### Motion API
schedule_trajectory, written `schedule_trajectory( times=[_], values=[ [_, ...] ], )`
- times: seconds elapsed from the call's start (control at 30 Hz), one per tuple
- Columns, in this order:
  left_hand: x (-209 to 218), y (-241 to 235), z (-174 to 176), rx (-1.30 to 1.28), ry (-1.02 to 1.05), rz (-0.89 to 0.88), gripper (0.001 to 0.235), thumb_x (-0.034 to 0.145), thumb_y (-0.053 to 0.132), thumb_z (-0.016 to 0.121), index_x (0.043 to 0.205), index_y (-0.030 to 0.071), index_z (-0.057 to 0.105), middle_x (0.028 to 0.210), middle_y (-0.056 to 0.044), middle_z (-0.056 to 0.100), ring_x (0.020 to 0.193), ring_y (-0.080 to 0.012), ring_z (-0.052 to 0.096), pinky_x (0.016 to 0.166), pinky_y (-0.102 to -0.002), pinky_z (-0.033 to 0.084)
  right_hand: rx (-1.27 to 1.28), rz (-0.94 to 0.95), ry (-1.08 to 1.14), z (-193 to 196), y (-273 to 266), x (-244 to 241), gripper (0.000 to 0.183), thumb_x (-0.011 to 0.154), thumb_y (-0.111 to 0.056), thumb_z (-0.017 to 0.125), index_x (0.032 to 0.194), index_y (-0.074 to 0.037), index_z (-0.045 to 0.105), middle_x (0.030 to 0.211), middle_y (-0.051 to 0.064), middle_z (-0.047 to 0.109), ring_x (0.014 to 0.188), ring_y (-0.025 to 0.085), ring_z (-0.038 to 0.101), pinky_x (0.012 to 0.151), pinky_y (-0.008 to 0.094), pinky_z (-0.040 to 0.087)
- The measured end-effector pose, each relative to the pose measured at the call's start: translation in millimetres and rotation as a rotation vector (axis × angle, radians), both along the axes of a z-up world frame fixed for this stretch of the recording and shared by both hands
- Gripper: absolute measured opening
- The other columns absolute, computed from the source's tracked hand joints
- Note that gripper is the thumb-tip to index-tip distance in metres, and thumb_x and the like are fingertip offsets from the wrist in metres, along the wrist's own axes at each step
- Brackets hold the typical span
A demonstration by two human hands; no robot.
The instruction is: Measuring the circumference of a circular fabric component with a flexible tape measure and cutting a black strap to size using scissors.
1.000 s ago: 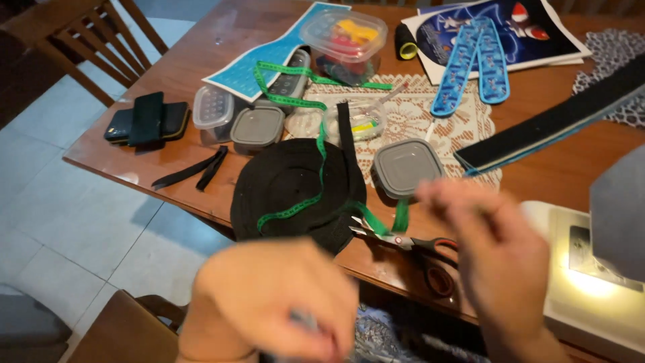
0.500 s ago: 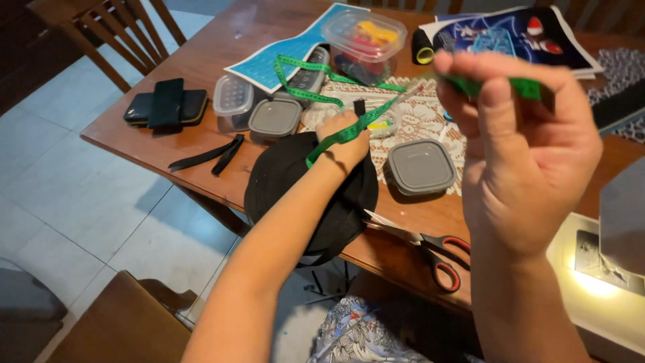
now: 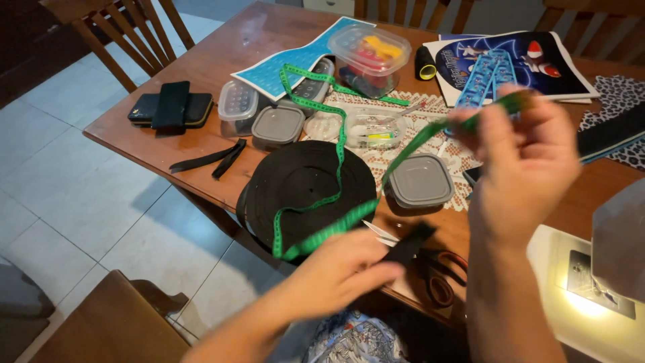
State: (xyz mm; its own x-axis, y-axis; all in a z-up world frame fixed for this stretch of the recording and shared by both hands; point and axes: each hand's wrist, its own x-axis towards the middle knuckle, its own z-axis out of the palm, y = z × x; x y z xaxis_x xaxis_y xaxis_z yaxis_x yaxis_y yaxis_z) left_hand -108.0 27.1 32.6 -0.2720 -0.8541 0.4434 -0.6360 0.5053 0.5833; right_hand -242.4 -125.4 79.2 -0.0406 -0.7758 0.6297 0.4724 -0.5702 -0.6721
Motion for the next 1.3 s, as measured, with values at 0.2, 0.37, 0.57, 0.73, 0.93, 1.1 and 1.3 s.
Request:
schedule_trajectory(
  times=[0.2, 0.37, 0.57, 0.73, 0.93, 1.1, 1.3],
  values=[
    [-4.5, 54.5, -15.4, -0.026, 0.666, 0.395, 0.016, 0.098, 0.008, 0.066, 0.109, 0.007, 0.076, 0.067, -0.003, 0.069, 0.06, -0.0079, 0.064, 0.06, -0.023, 0.053, 0.321, 0.276, 0.564, -36.7, 41.4, 17.1, 0.014, 0.096, -0.01, 0.067, 0.099, -0.003, 0.079, 0.084, 0.005, 0.076, 0.068, 0.009, 0.063, 0.064, 0.021, 0.051],
    [2.6, 39.5, -35.9, -0.248, 0.645, 0.706, 0.012, 0.097, 0.009, 0.065, 0.105, 0.004, 0.073, 0.08, -0.005, 0.072, 0.075, -0.0156, 0.07, 0.074, -0.031, 0.057, 0.477, 0.488, 0.587, -69.3, 54.7, 21.0, 0.013, 0.083, 0.001, 0.078, 0.096, 0.004, 0.077, 0.08, 0.013, 0.075, 0.064, 0.019, 0.066, 0.059, 0.029, 0.057],
    [-6.0, 20.8, -50.9, -0.16, 0.976, 0.701, 0.023, 0.098, 0.015, 0.063, 0.11, -0.004, 0.067, 0.101, -0.017, 0.082, 0.095, -0.0178, 0.079, 0.083, -0.029, 0.066, 0.4, 0.7, 0.517, -79.2, 62.2, 5.7, 0.012, 0.08, 0.003, 0.078, 0.091, 0.006, 0.076, 0.061, 0.016, 0.068, 0.046, 0.02, 0.063, 0.041, 0.027, 0.051],
    [-20.1, 21.1, -65.0, -0.148, 0.809, 0.692, 0.024, 0.102, 0.015, 0.057, 0.114, 0.002, 0.073, 0.088, -0.001, 0.068, 0.076, -0.0064, 0.057, 0.067, -0.025, 0.049, 0.263, 0.481, 0.385, -84.9, 73.7, 25.9, 0.014, 0.079, 0.002, 0.08, 0.086, -0.007, 0.072, 0.114, 0.009, 0.062, 0.097, 0.012, 0.06, 0.086, 0.023, 0.05],
    [-26.0, 25.9, -56.1, -0.091, 0.84, 0.59, 0.028, 0.105, 0.02, 0.053, 0.115, 0.002, 0.072, 0.085, 0.003, 0.066, 0.076, -0.0066, 0.054, 0.068, -0.025, 0.048, 0.588, 0.502, 0.229, -89.2, 72.8, 28.8, 0.013, 0.079, 0.001, 0.079, 0.084, -0.004, 0.068, 0.1, 0.013, 0.073, 0.083, 0.018, 0.07, 0.068, 0.03, 0.059],
    [-27.2, 23.7, -61.5, -0.083, 0.827, 0.601, 0.026, 0.105, 0.02, 0.055, 0.11, 0.002, 0.072, 0.078, 0.005, 0.058, 0.07, -0.0064, 0.048, 0.061, -0.025, 0.043, 0.662, 0.465, 0.248, -89.0, 73.5, 29.6, 0.014, 0.08, -0.004, 0.081, 0.084, -0.005, 0.067, 0.081, 0.01, 0.073, 0.064, 0.014, 0.066, 0.048, 0.027, 0.056],
    [-29.1, 22.5, -46.7, -0.032, 1.045, 0.247, 0.031, 0.108, 0.021, 0.047, 0.128, -0.001, 0.056, 0.112, -0.008, 0.064, 0.103, -0.0126, 0.059, 0.095, -0.029, 0.05, 0.611, 0.407, 0.228, -82.9, 74.2, 33.0, 0.015, 0.079, -0.001, 0.082, 0.084, -0.006, 0.069, 0.074, 0.008, 0.07, 0.058, 0.01, 0.06, 0.048, 0.022, 0.05]
  ],
)
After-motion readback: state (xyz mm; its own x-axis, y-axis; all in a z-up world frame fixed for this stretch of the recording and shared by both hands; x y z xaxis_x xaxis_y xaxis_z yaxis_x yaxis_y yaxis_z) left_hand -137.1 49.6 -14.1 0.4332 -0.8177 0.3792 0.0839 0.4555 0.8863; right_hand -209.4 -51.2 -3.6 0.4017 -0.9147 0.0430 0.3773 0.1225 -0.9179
